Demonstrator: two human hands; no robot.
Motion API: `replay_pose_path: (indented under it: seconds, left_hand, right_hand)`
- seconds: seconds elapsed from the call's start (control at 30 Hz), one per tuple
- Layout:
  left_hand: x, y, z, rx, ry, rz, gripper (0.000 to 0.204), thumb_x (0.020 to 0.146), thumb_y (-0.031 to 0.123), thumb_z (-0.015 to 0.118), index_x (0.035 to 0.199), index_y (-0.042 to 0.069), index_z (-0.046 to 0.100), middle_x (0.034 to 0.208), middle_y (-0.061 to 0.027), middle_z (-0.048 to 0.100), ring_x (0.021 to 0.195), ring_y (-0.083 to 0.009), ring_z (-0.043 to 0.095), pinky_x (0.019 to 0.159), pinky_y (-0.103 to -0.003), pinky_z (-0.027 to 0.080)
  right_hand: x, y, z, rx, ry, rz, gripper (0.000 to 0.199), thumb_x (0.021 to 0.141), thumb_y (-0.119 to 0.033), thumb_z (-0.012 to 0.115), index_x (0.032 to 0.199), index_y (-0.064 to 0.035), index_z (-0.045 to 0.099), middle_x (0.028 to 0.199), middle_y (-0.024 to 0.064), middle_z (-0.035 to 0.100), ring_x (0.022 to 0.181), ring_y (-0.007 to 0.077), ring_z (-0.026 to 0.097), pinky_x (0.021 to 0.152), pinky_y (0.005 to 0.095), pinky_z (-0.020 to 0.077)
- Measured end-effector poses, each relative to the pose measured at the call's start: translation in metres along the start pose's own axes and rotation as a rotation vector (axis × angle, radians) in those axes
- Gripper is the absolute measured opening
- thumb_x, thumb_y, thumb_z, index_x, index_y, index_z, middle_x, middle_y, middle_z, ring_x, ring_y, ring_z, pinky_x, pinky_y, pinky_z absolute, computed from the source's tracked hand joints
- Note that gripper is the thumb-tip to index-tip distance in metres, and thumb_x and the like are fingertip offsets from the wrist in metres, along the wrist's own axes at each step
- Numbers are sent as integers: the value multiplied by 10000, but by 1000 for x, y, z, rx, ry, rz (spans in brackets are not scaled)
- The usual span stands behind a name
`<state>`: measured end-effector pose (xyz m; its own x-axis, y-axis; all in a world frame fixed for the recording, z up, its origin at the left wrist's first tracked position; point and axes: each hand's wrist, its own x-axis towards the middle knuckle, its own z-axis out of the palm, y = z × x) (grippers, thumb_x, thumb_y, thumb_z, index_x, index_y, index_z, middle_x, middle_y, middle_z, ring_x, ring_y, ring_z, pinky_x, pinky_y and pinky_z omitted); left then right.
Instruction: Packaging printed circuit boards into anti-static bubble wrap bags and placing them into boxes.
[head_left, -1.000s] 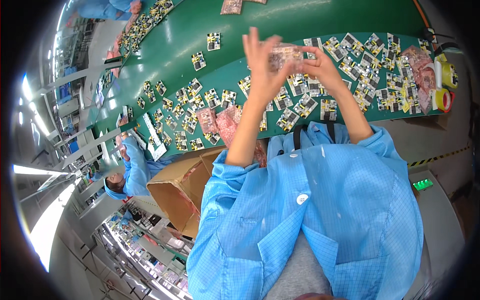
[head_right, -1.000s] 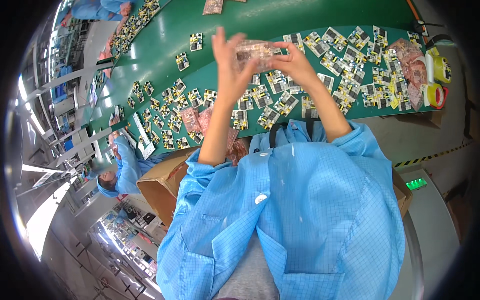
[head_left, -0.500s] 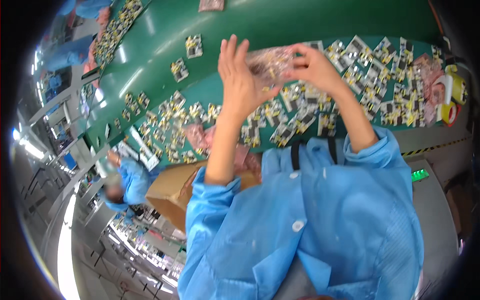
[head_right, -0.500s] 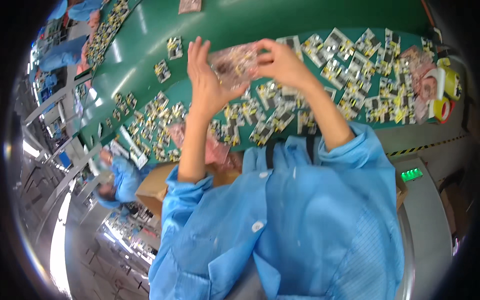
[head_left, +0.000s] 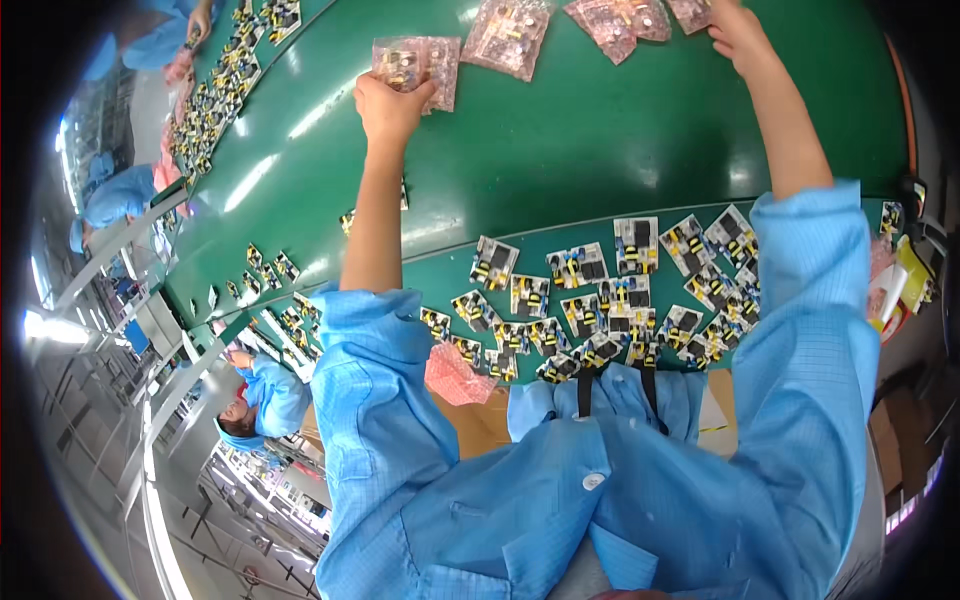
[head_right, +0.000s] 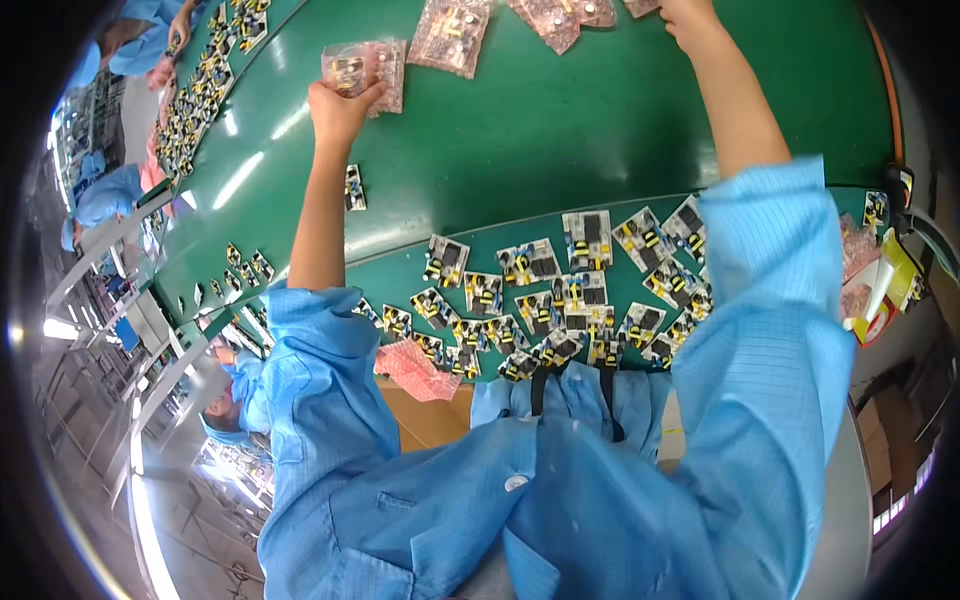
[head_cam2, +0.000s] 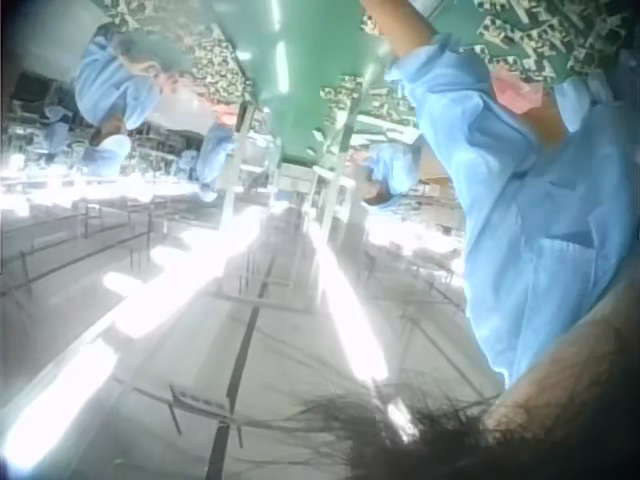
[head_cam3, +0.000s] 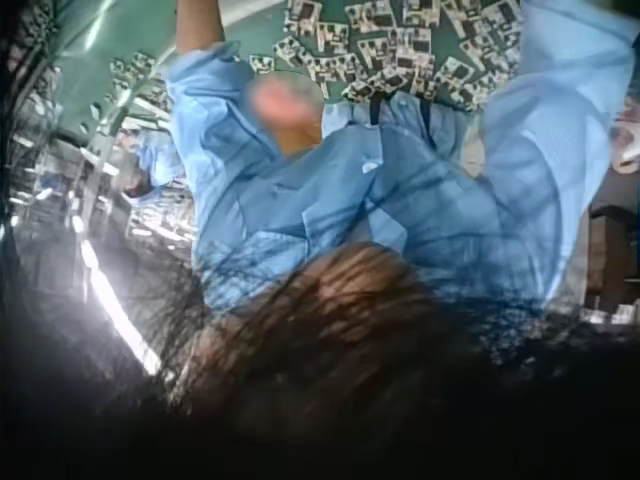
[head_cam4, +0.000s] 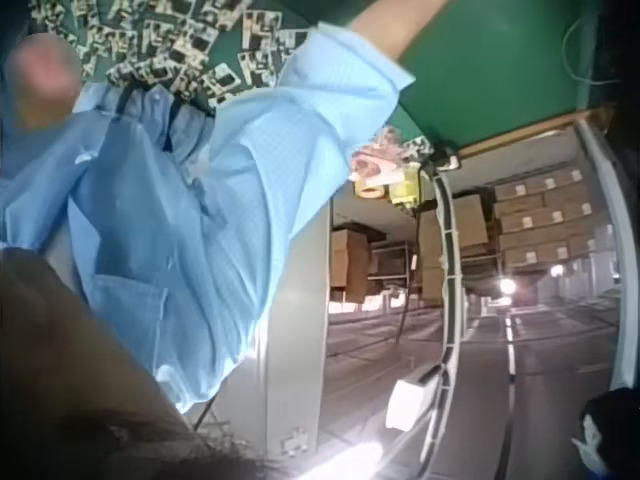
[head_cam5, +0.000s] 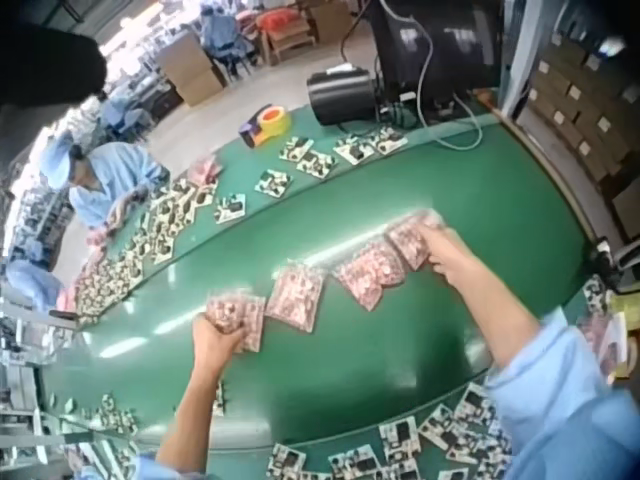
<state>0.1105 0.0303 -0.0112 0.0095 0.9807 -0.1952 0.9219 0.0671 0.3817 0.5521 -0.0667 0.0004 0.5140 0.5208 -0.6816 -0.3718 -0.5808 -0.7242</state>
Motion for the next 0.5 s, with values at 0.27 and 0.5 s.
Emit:
replay_pose_path:
  seconds: [0.27,0.5]
  left_hand:
    - [0,22,10,-7,-200,42,1001,558,392,925,1246,-129,417,1262,-263,528,1187,-367,545,984,-426,479]
    - [-9,91,-19,-567,-567,134,915,578,342,903,1236,-84,430,1214,-223,573,1098,-311,614,902,-391,526]
  right_hand:
    - [39,-33,34,-166,-41,-276,351,830,-200,732,1064,51,661,921,146,721,918,275,713,792,411,597]
    - [5,53,-17,461,-321,-72,369,943,-224,681,1270,-74,598,1190,70,671,1001,167,674,834,317,572]
